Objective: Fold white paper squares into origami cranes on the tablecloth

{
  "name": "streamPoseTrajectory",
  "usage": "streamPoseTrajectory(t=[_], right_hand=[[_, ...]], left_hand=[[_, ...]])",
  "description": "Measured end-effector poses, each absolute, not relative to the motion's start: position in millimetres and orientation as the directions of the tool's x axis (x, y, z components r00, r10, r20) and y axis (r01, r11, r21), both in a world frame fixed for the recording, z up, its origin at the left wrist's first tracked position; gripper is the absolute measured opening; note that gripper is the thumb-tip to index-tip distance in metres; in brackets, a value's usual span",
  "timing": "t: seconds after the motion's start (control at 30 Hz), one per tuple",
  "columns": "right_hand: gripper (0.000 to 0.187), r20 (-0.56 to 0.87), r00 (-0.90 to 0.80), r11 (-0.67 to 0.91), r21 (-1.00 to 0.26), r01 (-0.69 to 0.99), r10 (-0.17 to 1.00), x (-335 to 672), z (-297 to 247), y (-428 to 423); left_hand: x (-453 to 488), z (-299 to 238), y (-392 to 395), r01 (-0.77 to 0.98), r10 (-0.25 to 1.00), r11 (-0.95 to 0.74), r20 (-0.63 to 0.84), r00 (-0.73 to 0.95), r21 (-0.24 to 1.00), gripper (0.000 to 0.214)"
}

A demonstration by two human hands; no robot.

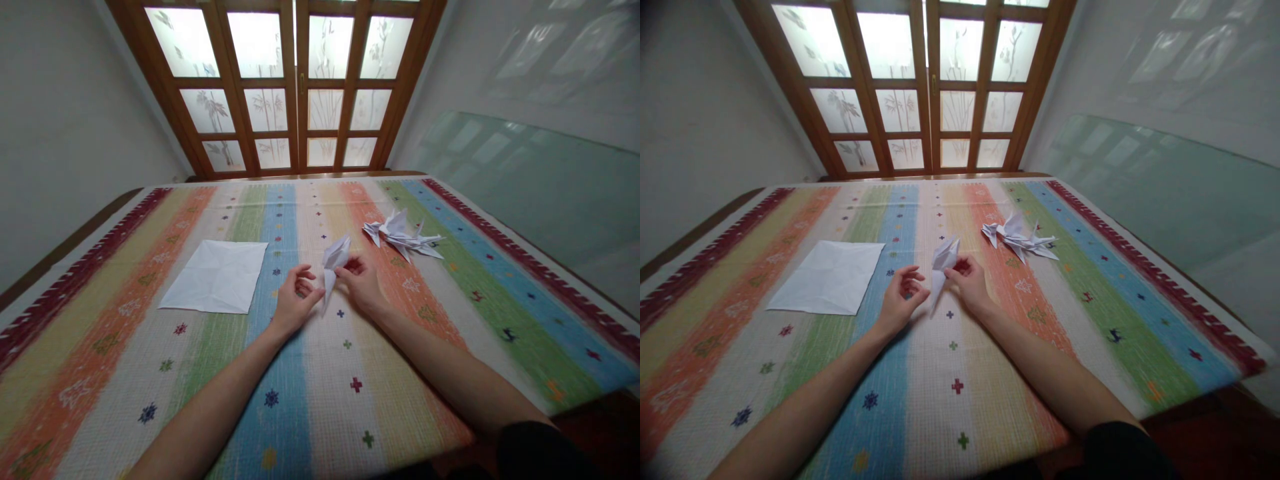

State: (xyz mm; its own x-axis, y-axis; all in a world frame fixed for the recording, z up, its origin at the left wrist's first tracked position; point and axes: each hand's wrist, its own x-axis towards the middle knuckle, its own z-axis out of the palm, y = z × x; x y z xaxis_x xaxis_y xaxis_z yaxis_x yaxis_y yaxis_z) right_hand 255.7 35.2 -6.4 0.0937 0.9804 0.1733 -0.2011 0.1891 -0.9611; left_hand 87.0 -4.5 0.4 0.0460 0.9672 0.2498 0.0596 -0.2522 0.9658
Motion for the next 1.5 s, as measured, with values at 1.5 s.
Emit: streamPoseTrajectory(t=[1.5], right_hand=[[0.024,0.166,-0.215,0.149,-0.984,-0.095,0.962,240.6,2.2,9.2]], left_hand=[[90.8,2.0,-10.6,0.404,0.913,-0.376,0.408,0.008,0.834,0.053]])
